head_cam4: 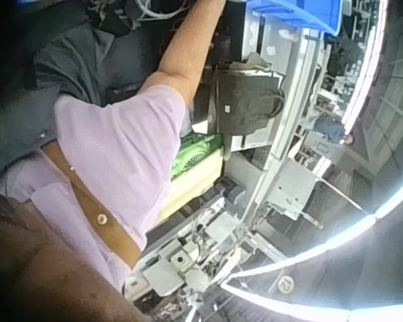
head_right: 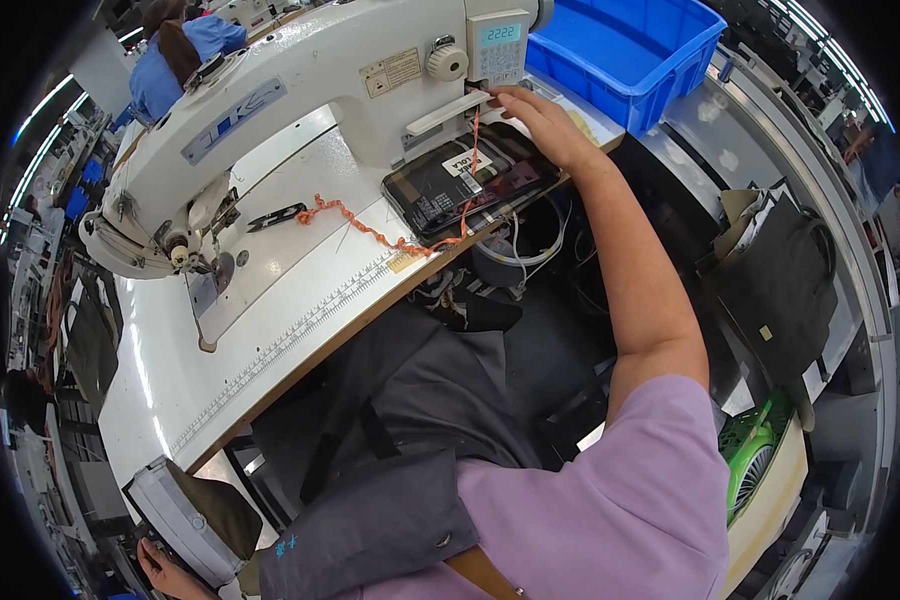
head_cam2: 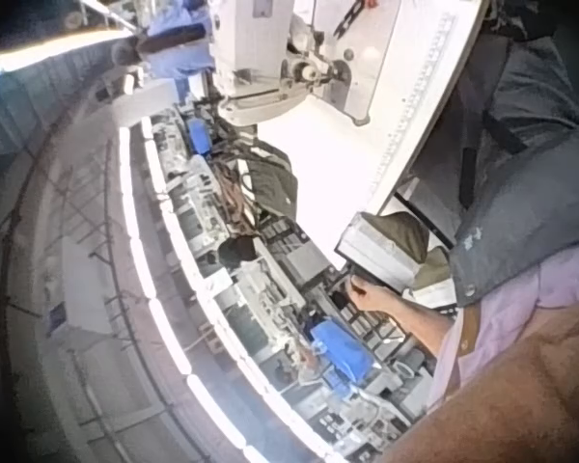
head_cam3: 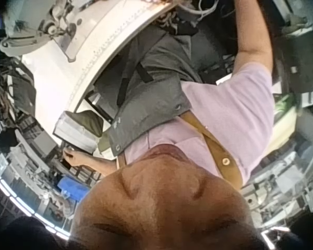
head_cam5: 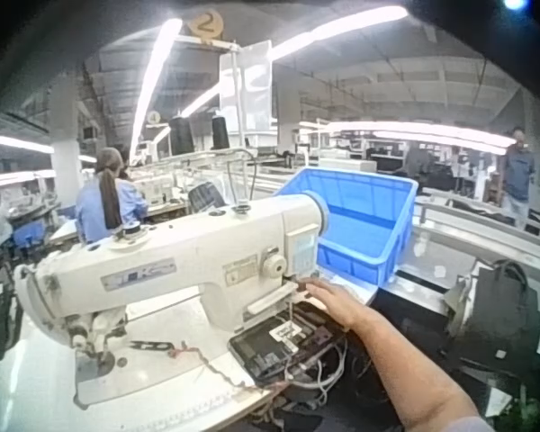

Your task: Sewing fabric handles and components onto bags using an industrial sewing machine.

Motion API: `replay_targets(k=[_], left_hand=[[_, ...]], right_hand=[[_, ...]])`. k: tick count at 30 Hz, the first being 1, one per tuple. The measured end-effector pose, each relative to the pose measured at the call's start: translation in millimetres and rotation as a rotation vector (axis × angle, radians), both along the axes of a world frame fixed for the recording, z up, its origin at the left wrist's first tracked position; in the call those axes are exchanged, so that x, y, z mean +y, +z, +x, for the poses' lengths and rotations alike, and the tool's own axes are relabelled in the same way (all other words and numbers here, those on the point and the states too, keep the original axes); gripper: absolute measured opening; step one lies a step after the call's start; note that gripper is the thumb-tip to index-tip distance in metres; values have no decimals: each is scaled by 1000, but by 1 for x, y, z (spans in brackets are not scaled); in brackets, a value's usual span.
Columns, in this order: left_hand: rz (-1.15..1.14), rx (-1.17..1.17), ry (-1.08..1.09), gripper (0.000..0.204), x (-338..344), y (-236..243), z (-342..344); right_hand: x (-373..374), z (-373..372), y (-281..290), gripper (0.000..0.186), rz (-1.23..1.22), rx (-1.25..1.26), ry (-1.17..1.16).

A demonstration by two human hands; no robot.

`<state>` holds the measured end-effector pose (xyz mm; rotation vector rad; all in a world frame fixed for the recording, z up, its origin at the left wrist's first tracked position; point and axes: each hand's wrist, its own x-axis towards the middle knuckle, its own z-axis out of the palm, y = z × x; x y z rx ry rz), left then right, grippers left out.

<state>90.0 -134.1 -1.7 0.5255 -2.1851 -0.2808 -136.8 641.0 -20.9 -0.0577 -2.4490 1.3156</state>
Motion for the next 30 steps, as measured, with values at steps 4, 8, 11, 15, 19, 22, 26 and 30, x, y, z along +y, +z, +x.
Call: replay_targets(k=[4, 8, 11, 15, 19, 22, 26, 30], left_hand=[[58, 22, -7, 40, -1, 2, -2], [38, -22, 11, 40, -3, 8, -9], [61, -81, -16, 41, -43, 2, -16], [-17, -55, -96, 41, 13, 19, -17], [-17, -37, -127, 40, 15, 14, -14], [127, 25, -134, 36, 9, 7, -14], [-5, -86, -42, 35, -2, 17, -9], [116, -132, -22, 33, -4, 16, 13]], right_hand=[[-11, 48, 7, 36, 117, 280, -8], [-41, 85, 10, 29, 535, 363, -46], [-53, 93, 5, 26, 656, 371, -61], [-55, 92, -9, 25, 717, 320, -31], [-35, 114, -6, 24, 727, 473, -446], [-35, 128, -6, 24, 526, 564, -495], [-96, 123, -36, 18, 168, 585, -315], [-216, 121, -58, 9, 65, 403, 283]])
